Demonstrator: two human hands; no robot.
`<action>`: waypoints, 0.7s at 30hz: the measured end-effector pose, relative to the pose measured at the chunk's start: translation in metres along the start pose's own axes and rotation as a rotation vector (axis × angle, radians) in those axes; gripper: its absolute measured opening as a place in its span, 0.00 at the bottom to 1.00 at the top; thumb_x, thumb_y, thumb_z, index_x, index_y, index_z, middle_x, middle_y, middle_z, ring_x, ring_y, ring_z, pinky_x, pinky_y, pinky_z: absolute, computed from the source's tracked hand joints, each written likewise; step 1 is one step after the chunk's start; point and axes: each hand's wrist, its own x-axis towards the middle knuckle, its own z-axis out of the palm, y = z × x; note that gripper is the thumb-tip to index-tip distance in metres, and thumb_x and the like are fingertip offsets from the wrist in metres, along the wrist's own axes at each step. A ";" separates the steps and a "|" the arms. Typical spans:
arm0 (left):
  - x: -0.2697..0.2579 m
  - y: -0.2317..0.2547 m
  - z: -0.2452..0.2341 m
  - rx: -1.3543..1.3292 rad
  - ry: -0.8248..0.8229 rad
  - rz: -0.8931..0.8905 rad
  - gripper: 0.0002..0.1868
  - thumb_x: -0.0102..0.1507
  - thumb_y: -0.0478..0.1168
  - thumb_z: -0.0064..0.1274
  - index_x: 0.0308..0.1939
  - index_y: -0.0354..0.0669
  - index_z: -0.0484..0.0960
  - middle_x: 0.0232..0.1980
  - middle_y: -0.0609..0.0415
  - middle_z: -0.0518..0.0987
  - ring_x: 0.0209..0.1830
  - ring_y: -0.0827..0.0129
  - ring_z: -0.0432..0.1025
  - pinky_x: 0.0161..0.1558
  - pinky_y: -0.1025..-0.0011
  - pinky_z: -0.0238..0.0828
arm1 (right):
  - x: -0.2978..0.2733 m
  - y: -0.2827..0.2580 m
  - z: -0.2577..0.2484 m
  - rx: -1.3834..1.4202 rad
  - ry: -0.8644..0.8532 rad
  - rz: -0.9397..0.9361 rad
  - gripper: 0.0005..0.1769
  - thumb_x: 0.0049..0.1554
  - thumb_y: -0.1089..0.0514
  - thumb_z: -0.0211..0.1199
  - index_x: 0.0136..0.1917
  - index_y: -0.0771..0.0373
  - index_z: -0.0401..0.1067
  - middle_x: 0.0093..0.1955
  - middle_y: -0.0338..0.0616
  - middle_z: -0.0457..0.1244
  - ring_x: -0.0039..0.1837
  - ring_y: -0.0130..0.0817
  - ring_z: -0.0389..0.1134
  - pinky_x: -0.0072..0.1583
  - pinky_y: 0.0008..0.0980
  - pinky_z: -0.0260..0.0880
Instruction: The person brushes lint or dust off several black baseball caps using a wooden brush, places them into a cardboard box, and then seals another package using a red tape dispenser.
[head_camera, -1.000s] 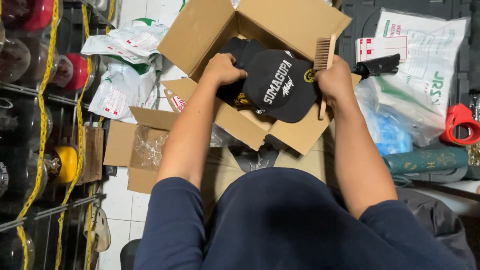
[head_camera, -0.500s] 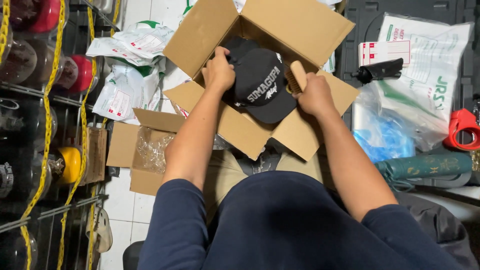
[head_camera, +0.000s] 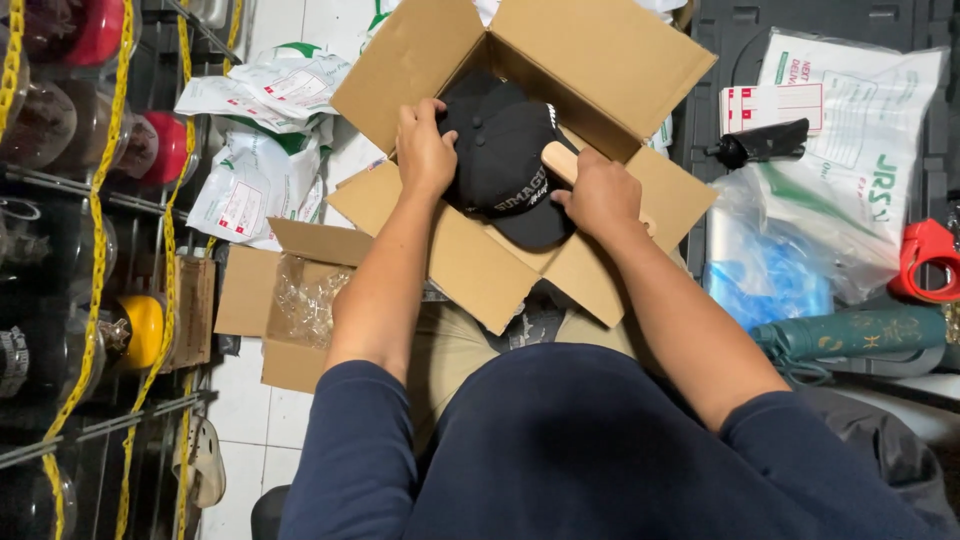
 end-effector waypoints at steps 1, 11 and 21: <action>-0.006 0.001 -0.001 -0.003 -0.009 0.000 0.19 0.62 0.35 0.61 0.54 0.53 0.74 0.53 0.50 0.69 0.55 0.48 0.69 0.55 0.51 0.67 | 0.000 -0.001 -0.009 -0.002 -0.004 0.008 0.31 0.54 0.39 0.73 0.54 0.63 0.64 0.50 0.56 0.68 0.53 0.59 0.68 0.47 0.55 0.69; -0.041 0.095 -0.039 0.541 -0.714 0.456 0.59 0.56 0.59 0.70 0.82 0.69 0.46 0.85 0.48 0.34 0.81 0.32 0.26 0.72 0.28 0.40 | -0.001 0.015 -0.041 0.696 -0.281 0.176 0.17 0.64 0.44 0.60 0.48 0.57 0.61 0.39 0.47 0.65 0.34 0.38 0.65 0.37 0.38 0.65; -0.034 0.143 -0.052 0.610 -0.996 0.028 0.67 0.58 0.69 0.63 0.80 0.83 0.21 0.80 0.63 0.08 0.78 0.44 0.05 0.78 0.47 0.46 | -0.035 0.000 -0.040 0.974 -0.293 0.236 0.18 0.62 0.45 0.58 0.60 0.56 0.66 0.48 0.43 0.68 0.47 0.28 0.72 0.40 0.25 0.74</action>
